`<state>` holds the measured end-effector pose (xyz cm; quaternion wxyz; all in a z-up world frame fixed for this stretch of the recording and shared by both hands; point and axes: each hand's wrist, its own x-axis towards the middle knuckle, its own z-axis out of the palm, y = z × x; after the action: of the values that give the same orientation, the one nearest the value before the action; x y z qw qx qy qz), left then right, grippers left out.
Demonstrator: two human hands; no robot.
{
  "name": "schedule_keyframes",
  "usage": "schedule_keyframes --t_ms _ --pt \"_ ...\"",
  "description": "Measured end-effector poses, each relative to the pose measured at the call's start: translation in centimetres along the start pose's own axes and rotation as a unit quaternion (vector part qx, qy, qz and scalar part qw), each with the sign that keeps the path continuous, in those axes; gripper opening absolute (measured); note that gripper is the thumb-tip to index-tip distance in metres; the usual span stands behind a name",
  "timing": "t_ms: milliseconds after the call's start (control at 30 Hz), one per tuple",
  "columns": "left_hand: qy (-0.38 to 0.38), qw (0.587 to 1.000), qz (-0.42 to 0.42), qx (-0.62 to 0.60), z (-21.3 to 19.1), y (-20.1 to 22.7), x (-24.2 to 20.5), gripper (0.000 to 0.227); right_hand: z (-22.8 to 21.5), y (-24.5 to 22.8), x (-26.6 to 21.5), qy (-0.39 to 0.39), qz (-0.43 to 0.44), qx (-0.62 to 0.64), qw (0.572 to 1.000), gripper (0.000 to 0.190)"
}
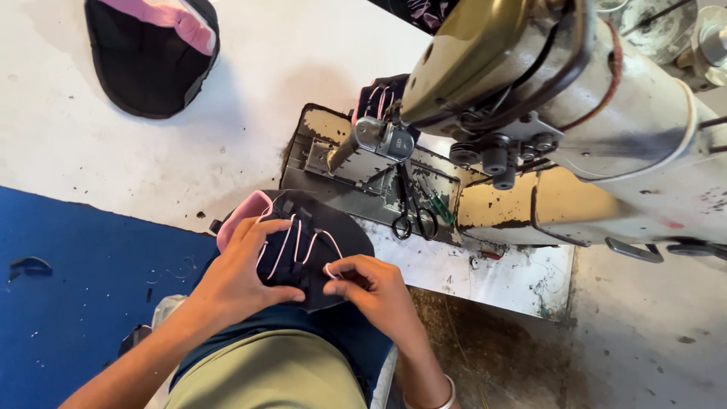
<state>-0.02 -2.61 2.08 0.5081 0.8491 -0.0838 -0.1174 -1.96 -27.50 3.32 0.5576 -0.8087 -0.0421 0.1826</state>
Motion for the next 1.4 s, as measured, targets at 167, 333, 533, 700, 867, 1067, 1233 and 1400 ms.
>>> schedule_keyframes --t_ms 167,333,533,700,867,1067,1233,1400 --pt "0.003 0.999 -0.039 0.029 0.4 -0.1 0.0 0.101 0.0 -1.6 0.2 -0.014 0.043 0.017 0.999 0.027" --pt "0.002 0.998 -0.062 0.020 0.1 0.1 0.1 0.100 0.1 -2.2 0.1 0.010 0.118 0.003 0.993 0.034" --pt "0.036 0.999 0.007 0.010 0.1 -0.7 0.0 0.092 0.0 -3.4 -0.2 0.033 -0.030 -0.109 0.993 0.017" --pt "0.038 0.998 0.042 0.012 0.3 -0.9 -0.1 0.091 0.1 -3.5 -0.4 0.023 -0.015 -0.132 0.991 0.017" --pt "0.030 0.999 0.029 -0.001 0.4 -0.7 -0.1 0.090 1.2 -4.0 -0.2 0.000 -0.089 -0.157 0.984 0.018" --pt "0.015 0.986 -0.015 -0.165 1.1 -2.6 -0.3 0.058 1.5 -4.3 -0.1 0.002 -0.255 -0.252 0.934 0.037" --pt "0.002 0.975 -0.130 -0.178 0.9 -2.3 -0.1 0.053 2.5 -4.5 0.3 0.036 -0.301 -0.346 0.888 0.025" --pt "0.012 0.994 0.077 -0.078 0.6 -0.1 -1.1 0.079 1.8 -0.9 1.6 0.246 -0.110 0.080 0.960 0.012"
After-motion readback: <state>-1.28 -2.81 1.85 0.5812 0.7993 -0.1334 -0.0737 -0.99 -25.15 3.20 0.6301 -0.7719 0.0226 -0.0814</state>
